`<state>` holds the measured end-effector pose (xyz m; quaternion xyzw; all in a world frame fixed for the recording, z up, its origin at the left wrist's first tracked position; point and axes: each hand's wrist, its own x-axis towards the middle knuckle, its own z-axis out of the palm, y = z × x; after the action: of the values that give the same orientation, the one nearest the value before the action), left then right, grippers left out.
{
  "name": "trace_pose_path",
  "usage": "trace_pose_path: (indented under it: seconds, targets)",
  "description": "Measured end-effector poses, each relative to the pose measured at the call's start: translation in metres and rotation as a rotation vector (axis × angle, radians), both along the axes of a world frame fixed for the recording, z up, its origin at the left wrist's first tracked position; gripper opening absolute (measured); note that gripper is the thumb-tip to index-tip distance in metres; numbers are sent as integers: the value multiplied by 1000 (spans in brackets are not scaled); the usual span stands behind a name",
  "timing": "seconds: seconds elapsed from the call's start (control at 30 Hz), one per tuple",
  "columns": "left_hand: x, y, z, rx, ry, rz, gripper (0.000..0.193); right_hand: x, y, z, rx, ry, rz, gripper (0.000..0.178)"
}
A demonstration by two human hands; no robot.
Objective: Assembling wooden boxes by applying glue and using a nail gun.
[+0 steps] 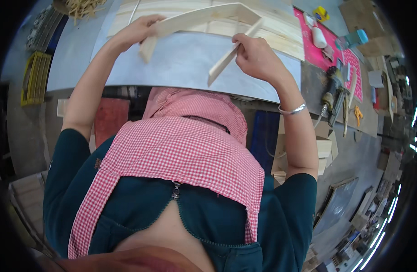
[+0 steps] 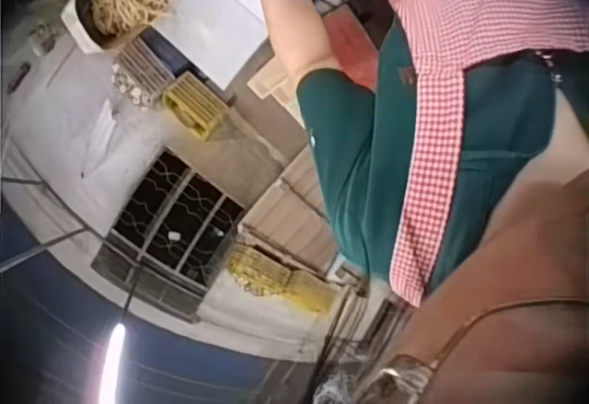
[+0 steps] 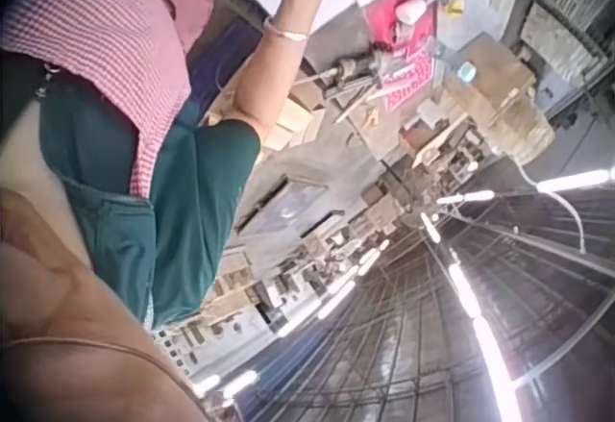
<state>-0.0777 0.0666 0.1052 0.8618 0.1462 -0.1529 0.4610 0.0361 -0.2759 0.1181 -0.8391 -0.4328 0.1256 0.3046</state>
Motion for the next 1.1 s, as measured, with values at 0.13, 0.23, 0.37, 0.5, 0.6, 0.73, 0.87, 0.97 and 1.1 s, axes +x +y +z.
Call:
trace_pose_path:
  seconds: [0.13,0.23,0.37,0.5,0.6,0.73,0.87,0.97,1.1]
  targets:
    - [10,-12,-43,-423,-85,320,33,-35,18,8,-9,-623,191,19]
    - [20,-23,-84,-369,-189,383,30,-48,27,-24,113,-592,202,20]
    - [31,-34,-124,-271,-322,414,27,-68,28,-62,173,-544,150,23]
    - [32,-42,-142,-131,-383,358,27,-79,26,-80,14,-466,4,25]
    - [19,-59,-126,-86,-444,334,26,-78,26,-85,33,-530,-23,26]
    - [12,-71,-109,-73,-381,352,26,-76,26,-90,53,-552,-35,26]
    - [10,-73,-112,-37,-284,359,27,-76,28,-90,74,-562,-46,26]
    - [10,-71,-118,59,-238,311,27,-77,30,-88,77,-585,-64,27]
    - [2,-73,-111,-86,-299,328,34,-76,31,-90,83,-592,-72,27]
